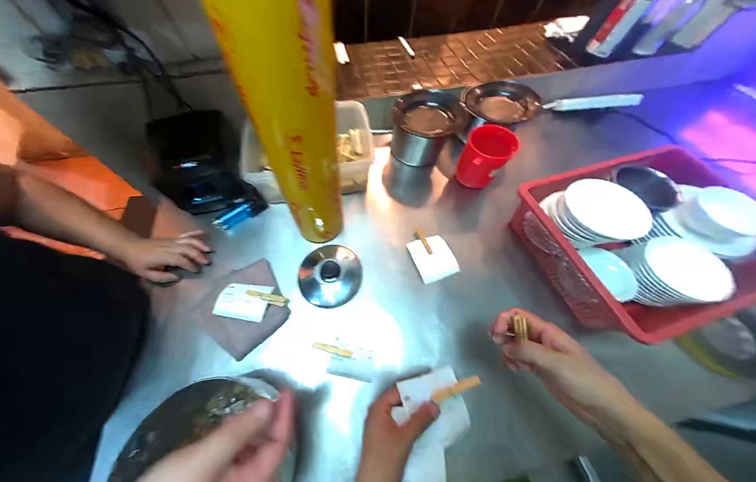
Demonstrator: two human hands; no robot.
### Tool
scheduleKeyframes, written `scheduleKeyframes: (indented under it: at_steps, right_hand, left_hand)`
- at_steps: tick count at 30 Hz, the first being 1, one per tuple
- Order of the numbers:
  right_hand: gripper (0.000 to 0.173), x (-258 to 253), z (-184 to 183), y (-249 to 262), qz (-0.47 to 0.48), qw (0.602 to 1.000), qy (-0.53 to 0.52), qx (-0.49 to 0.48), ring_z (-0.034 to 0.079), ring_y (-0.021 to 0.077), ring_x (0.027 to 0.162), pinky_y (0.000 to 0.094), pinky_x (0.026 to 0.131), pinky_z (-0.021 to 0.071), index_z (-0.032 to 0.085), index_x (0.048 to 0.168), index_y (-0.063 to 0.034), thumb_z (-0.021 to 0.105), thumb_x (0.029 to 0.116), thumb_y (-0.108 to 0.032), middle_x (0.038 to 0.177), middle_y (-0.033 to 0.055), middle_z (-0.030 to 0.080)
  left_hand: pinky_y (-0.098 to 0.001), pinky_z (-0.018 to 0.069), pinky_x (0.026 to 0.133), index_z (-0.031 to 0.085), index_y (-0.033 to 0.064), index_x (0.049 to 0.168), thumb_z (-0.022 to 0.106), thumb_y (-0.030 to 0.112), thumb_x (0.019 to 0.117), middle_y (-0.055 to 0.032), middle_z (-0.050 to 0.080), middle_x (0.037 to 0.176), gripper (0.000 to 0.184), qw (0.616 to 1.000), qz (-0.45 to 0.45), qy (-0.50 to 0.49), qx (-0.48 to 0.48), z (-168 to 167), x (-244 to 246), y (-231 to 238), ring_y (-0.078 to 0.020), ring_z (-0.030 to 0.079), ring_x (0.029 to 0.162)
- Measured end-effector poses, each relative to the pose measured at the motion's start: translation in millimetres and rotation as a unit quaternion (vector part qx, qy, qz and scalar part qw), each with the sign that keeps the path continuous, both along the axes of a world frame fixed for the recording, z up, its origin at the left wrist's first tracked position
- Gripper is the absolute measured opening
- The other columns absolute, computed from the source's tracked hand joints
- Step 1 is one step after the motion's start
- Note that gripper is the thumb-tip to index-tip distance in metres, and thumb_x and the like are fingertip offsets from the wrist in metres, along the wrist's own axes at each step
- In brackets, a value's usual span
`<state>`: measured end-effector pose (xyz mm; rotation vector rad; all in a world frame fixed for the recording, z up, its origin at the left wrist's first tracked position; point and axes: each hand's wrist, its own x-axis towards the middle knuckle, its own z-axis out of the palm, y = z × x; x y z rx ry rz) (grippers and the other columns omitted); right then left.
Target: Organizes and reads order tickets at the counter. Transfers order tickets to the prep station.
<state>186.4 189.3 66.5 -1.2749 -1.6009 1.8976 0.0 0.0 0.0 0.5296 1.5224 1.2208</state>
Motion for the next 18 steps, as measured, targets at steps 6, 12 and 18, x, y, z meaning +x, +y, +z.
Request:
scheduleKeyframes:
  at_steps: [6,12,18]
  right_hand:
    - [0.028,0.3,-26.0,-5.0,0.046,0.986,-0.027,-0.156,0.049,0.0015,0.051,0.0182,0.05,0.0448,0.067,0.118,-0.0095,0.07,0.0939,-0.024,0.072,-0.0053,0.061]
    - [0.026,-16.4,-54.9,25.5,0.007,0.987,-0.162,-0.005,0.055,0.0118,0.06,0.0292,0.054,0.0476,0.068,0.119,-0.0049,0.069,0.0991,-0.022,0.079,0.0055,0.066]
    - [0.041,-10.7,-25.5,19.9,0.085,0.943,-0.217,0.237,0.062,0.0233,0.067,0.0468,0.057,0.0518,0.069,0.115,-0.0085,0.068,0.0961,-0.045,0.085,0.0078,0.066]
  left_hand:
    - [-0.0348,0.0646,0.078,0.071,-0.0025,0.108,0.078,0.013,0.0879,-0.0102,0.076,0.094,0.026,0.997,-0.001,-0.068,-0.03,13.1,2.2,60.0,-0.0174,0.075,0.082]
    - [-0.0377,0.0601,0.069,0.071,0.0062,0.109,0.044,0.035,0.1095,-0.007,0.073,0.09,0.039,0.99,0.038,0.083,-0.108,0.1,-15.5,68.4,-0.0172,0.07,0.075]
    - [-0.0291,0.057,0.057,0.07,0.0091,0.105,0.042,0.04,0.1094,-0.0054,0.071,0.081,0.042,0.984,0.116,0.09,-0.098,23.0,-8.0,68.0,-0.0128,0.067,0.063]
